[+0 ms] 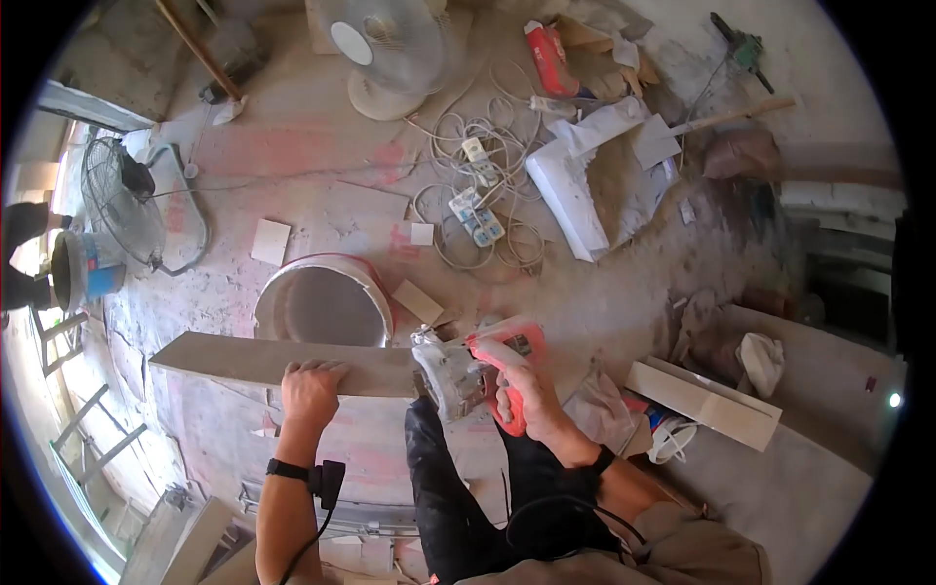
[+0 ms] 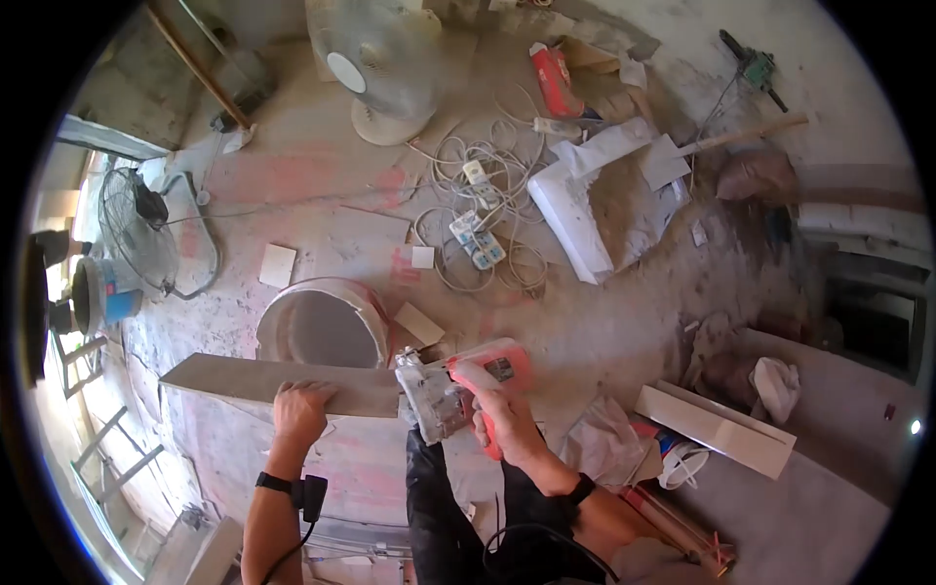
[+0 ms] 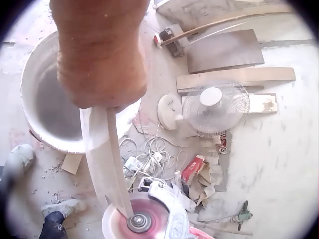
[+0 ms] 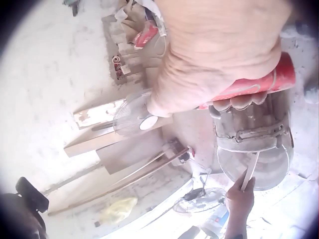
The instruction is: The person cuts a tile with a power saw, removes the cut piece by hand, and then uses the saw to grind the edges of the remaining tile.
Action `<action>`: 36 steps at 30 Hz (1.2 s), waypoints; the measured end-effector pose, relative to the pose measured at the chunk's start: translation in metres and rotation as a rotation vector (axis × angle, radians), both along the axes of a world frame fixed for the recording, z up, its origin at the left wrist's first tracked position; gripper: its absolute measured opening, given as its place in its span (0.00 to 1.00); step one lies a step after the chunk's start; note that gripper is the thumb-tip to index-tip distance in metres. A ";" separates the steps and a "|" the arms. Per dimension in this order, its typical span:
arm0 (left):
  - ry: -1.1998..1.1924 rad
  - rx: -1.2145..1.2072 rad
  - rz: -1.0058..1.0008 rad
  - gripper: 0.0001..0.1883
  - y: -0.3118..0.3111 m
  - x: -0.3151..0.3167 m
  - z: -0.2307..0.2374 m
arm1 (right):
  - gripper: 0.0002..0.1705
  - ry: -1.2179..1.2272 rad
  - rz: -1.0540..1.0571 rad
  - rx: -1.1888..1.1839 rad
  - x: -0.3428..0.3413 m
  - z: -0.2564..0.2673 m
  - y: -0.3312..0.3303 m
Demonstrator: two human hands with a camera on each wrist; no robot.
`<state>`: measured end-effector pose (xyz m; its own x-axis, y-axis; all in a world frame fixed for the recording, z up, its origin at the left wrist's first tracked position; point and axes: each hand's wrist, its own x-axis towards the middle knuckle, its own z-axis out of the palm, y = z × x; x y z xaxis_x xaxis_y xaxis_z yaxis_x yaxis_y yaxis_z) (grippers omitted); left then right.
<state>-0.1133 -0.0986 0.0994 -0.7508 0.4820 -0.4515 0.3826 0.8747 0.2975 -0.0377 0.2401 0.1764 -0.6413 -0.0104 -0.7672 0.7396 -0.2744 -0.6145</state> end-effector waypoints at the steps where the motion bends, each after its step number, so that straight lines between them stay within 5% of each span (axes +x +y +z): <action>1: -0.003 0.007 0.019 0.17 0.000 -0.003 0.004 | 0.31 0.011 0.013 -0.017 0.000 0.001 0.001; 19: 0.013 0.035 0.036 0.17 0.004 0.000 -0.003 | 0.23 0.136 -0.057 -0.025 -0.023 -0.007 -0.007; 22: 0.014 0.041 0.042 0.17 0.004 0.002 -0.002 | 0.13 0.112 -0.245 -0.036 -0.028 -0.008 -0.012; 26: -0.001 0.037 0.052 0.17 0.006 0.000 0.001 | 0.14 0.095 -0.200 -0.029 -0.025 -0.006 -0.010; 28: -0.005 0.038 0.052 0.17 0.005 0.000 0.000 | 0.23 0.114 -0.077 0.015 -0.018 -0.012 -0.006; 36: 0.009 0.044 0.039 0.18 0.007 -0.002 0.000 | 0.26 -0.020 -0.186 -0.053 -0.015 -0.017 0.001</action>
<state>-0.1149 -0.0918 0.0994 -0.7734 0.4714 -0.4237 0.3508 0.8751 0.3332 -0.0525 0.2410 0.1592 -0.6208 0.0660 -0.7812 0.6851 -0.4387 -0.5815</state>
